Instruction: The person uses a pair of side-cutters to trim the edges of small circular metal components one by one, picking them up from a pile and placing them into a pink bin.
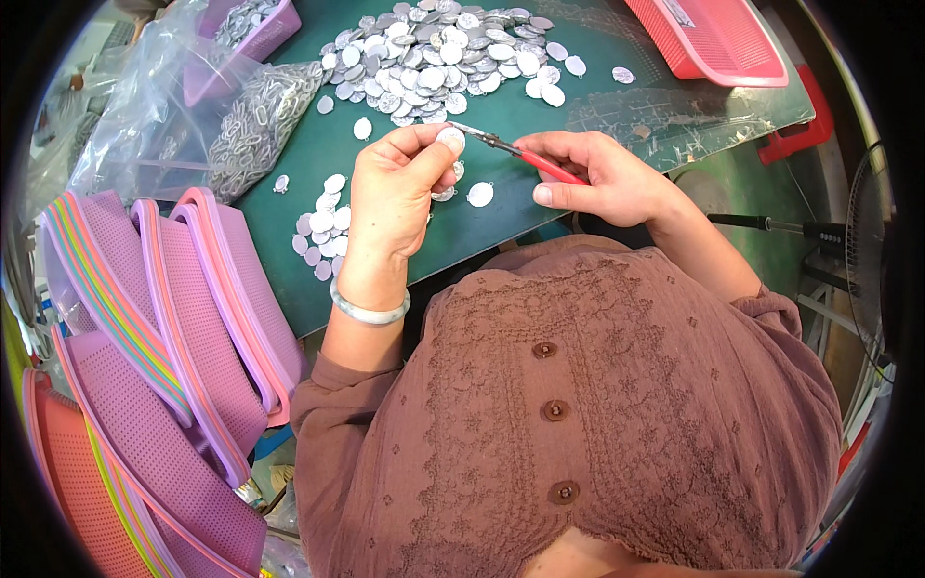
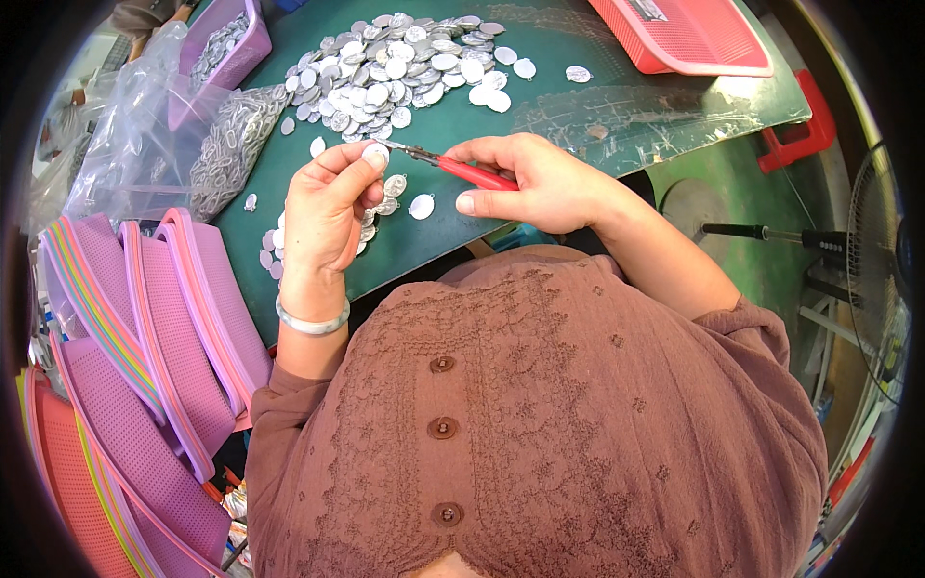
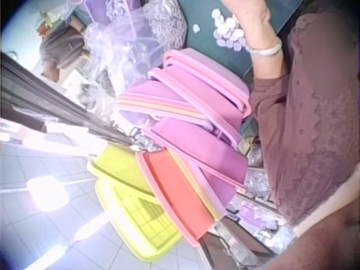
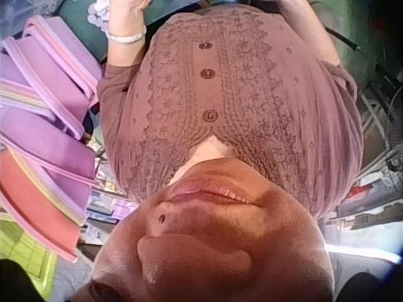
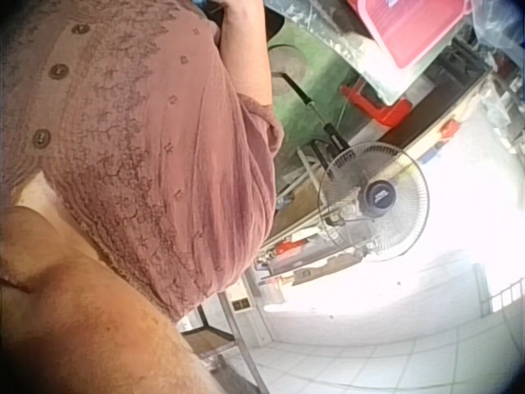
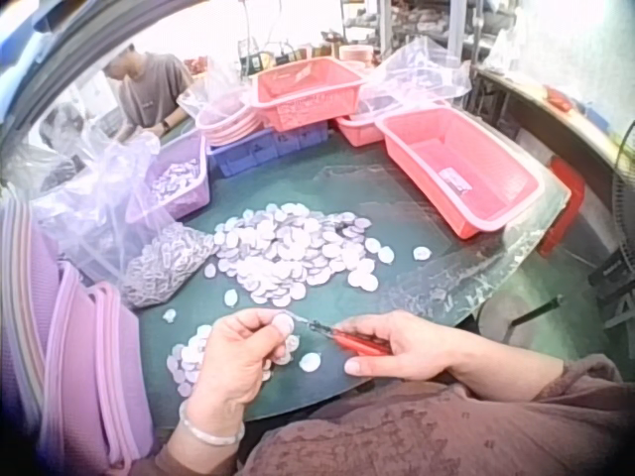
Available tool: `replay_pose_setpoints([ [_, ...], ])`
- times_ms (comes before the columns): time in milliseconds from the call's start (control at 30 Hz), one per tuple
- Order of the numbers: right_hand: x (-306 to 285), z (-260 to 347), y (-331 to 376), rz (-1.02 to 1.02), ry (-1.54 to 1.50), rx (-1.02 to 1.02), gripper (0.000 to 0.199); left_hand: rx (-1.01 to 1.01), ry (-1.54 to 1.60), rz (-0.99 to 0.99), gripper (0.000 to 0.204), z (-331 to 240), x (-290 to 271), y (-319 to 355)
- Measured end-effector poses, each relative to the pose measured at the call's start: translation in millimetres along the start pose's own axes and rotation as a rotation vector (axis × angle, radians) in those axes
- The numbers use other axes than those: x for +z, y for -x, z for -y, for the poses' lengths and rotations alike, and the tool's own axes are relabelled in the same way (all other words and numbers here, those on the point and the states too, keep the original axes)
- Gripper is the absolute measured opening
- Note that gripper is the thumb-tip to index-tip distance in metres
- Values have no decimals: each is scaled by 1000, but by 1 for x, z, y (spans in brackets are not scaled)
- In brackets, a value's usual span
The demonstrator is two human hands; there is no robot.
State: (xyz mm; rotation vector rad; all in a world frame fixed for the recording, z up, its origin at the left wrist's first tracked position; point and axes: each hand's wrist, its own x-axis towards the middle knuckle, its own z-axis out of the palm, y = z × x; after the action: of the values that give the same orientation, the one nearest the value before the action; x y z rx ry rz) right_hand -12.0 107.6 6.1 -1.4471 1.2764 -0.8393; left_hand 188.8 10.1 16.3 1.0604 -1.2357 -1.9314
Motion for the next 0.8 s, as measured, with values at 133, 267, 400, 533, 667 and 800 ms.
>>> replay_pose_setpoints([
  [133,1,-6,0,-15,-7,-26,45,8,-2,15,15,0,0,1],
  [267,-3,-3,0,66,-93,51,44,62,35,45,15,6,-1,1],
  [400,-5,-1,1,87,-143,65,44,79,51,53,14,8,-1,2],
  [533,-6,-1,0,93,-187,72,47,76,59,53,15,10,-2,2],
  [667,-6,-5,-1,77,-193,50,50,63,91,35,16,10,-1,2],
  [800,-8,-12,0,33,-449,129,50,11,198,24,18,9,-4,0],
])
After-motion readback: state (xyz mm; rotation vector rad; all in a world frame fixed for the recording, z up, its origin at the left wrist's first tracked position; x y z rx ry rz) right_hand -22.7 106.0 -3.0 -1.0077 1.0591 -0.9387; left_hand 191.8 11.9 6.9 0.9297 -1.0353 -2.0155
